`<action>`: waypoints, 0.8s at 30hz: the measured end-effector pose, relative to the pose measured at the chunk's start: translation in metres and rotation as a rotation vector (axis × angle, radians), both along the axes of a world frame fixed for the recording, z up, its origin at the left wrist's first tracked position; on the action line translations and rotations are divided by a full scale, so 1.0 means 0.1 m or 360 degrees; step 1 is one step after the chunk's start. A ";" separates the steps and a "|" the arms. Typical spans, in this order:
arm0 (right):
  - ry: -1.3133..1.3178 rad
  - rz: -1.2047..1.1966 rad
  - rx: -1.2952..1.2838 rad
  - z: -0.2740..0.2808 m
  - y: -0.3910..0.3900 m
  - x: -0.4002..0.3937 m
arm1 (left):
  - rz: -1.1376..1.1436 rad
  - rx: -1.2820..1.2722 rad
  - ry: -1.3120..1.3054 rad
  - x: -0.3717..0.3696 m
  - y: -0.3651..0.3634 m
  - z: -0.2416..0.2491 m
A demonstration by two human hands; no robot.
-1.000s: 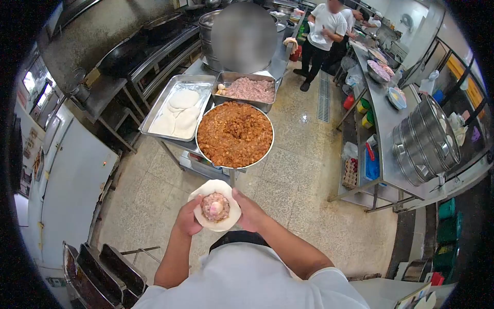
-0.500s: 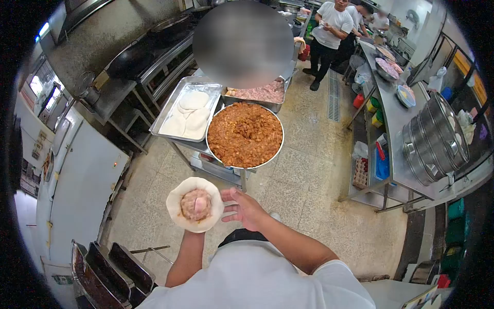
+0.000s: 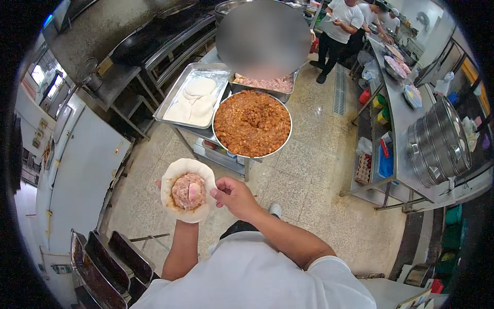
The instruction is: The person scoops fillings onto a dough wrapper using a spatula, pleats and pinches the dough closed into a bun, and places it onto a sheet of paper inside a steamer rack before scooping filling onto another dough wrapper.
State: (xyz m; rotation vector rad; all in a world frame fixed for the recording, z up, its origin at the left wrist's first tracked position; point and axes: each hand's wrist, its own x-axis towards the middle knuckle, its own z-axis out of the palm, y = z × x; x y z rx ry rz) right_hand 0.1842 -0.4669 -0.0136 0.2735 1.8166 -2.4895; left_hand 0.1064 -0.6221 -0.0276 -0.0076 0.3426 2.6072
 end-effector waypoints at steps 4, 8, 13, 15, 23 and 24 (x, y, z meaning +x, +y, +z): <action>-0.0097 -0.0021 0.0297 0.02 -0.01 -0.02 | -0.0072 0.0134 0.0169 -0.02 -0.03 -0.07; -0.0051 -0.0053 0.0359 0.04 -0.02 -0.02 | -0.0079 0.0106 0.0183 0.00 -0.05 -0.06; 0.0013 -0.0142 0.0535 0.04 -0.04 -0.02 | -0.0159 0.0171 0.0254 0.00 -0.06 -0.04; 0.0062 -0.0199 0.0546 0.02 -0.04 -0.02 | -0.0165 0.0171 0.0258 0.01 -0.02 0.03; 0.0506 -0.0300 0.1372 0.23 0.05 0.02 | -0.0229 0.0171 0.0156 0.02 -0.03 0.07; 0.0641 -0.0326 0.1463 0.24 0.06 0.03 | -0.0224 0.0129 0.0086 0.06 -0.01 0.11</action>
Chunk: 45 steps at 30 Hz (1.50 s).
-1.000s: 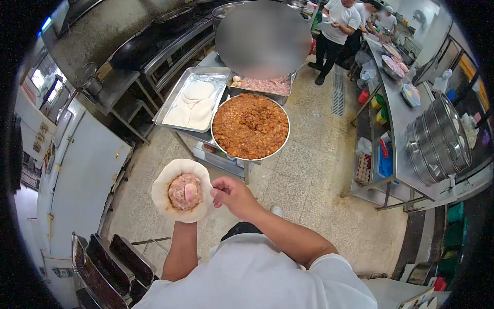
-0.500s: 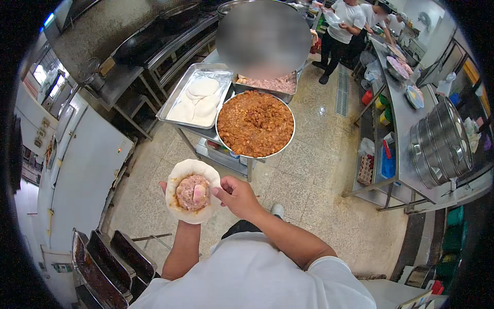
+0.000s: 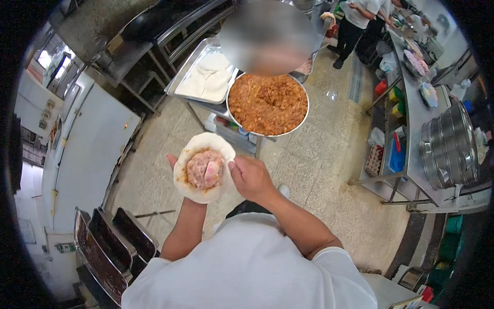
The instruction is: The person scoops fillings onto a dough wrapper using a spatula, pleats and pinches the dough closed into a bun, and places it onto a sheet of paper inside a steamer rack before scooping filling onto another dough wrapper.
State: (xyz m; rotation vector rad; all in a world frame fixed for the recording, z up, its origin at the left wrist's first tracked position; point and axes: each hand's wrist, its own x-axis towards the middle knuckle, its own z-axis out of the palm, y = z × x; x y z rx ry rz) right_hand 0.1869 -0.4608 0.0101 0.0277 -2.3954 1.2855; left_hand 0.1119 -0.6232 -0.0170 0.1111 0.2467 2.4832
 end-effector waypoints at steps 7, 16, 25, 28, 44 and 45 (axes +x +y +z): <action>-0.0103 -0.0124 -0.0268 0.06 0.12 0.01 | -0.0039 -0.0008 -0.0033 0.02 0.05 0.03; -0.0422 -0.0003 -0.0839 -0.19 0.20 -0.02 | -0.0209 -0.0111 -0.0117 0.02 0.04 -0.03; -0.0002 -0.0008 -0.0048 -0.03 0.21 0.00 | -0.0148 -0.0160 -0.0238 0.05 0.05 -0.06; -0.0150 -0.0109 -0.0355 -0.05 0.21 -0.03 | -0.0209 -0.0116 -0.0165 0.04 0.06 -0.07; -0.0614 0.0152 -0.1020 -0.28 0.16 -0.05 | -0.0222 -0.0053 -0.0125 -0.04 -0.02 -0.20; -0.0608 0.0152 -0.1021 -0.27 0.16 -0.06 | -0.0223 -0.0054 -0.0120 -0.04 -0.02 -0.19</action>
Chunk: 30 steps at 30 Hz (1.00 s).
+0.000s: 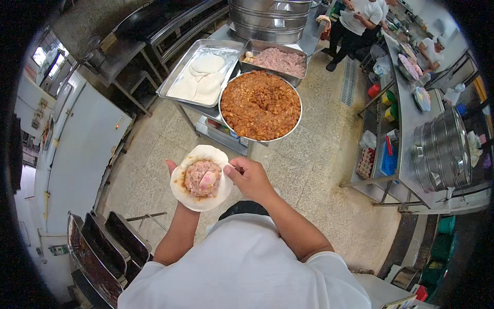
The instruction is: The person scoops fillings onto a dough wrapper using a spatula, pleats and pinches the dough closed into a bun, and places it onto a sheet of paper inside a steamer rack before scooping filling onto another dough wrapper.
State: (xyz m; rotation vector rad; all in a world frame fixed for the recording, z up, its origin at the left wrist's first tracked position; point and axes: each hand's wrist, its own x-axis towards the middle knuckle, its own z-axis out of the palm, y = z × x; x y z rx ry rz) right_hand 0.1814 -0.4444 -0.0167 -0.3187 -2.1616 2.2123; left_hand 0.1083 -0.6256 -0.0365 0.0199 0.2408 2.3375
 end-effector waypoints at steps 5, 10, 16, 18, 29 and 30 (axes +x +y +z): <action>0.0176 -0.0046 0.0379 0.02 0.06 -0.03 | -0.0065 -0.0011 -0.0021 -0.04 0.07 0.04; 0.0181 -0.0177 0.0151 0.09 0.15 -0.12 | -0.0077 0.0043 -0.0016 -0.09 0.24 0.12; -0.0081 0.0009 -0.0761 0.29 0.34 -0.28 | -0.0067 -0.0080 -0.0003 -0.18 0.35 0.18; -0.0103 0.0069 -0.0770 0.30 0.38 -0.30 | -0.0090 -0.0086 0.0031 -0.19 0.39 0.19; 0.0541 -0.0146 0.1002 0.14 0.15 -0.51 | 0.0011 -0.0196 -0.0087 -0.43 0.20 0.29; 0.0521 -0.0163 0.0990 0.12 0.08 -0.55 | -0.0009 -0.0213 -0.0099 -0.49 0.12 0.29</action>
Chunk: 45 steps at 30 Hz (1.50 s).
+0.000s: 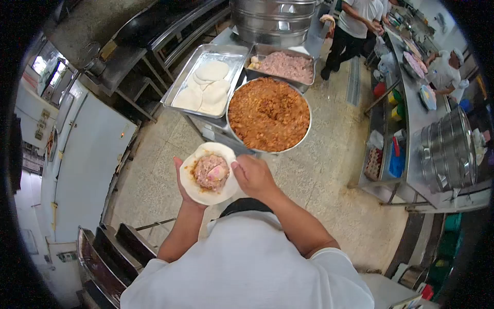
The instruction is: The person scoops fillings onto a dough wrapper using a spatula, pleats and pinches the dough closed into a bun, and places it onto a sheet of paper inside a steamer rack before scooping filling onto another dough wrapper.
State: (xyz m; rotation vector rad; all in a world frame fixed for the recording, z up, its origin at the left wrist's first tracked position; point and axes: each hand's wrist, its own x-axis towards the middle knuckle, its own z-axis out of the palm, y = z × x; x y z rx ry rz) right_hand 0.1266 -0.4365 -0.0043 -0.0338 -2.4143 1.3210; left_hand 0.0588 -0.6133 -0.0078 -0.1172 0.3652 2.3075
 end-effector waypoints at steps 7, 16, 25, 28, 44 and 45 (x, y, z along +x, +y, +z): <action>-0.0124 -0.0258 -0.0232 0.18 -0.71 -0.26 | -0.0139 0.0181 0.0121 -0.49 -0.61 0.10; -0.0178 -0.0187 -0.1218 -0.11 -1.35 -0.47 | -0.0441 0.0111 -0.0002 -0.81 -1.18 -0.02; -0.0122 -0.0320 -0.0131 -0.08 -1.56 -0.51 | -0.0408 -0.0025 -0.0064 -0.91 -1.43 -0.05; -0.0221 -0.0342 -0.0177 0.00 -1.55 -0.51 | -0.0368 -0.0040 -0.0010 -0.91 -1.42 0.00; -0.0267 -0.0309 -0.0198 0.01 -1.39 -0.67 | -0.0441 -0.0059 0.0015 -1.08 -1.30 0.07; -0.0251 -0.0336 -0.0384 0.05 -1.38 -0.69 | -0.0443 -0.0042 0.0043 -1.08 -1.27 0.06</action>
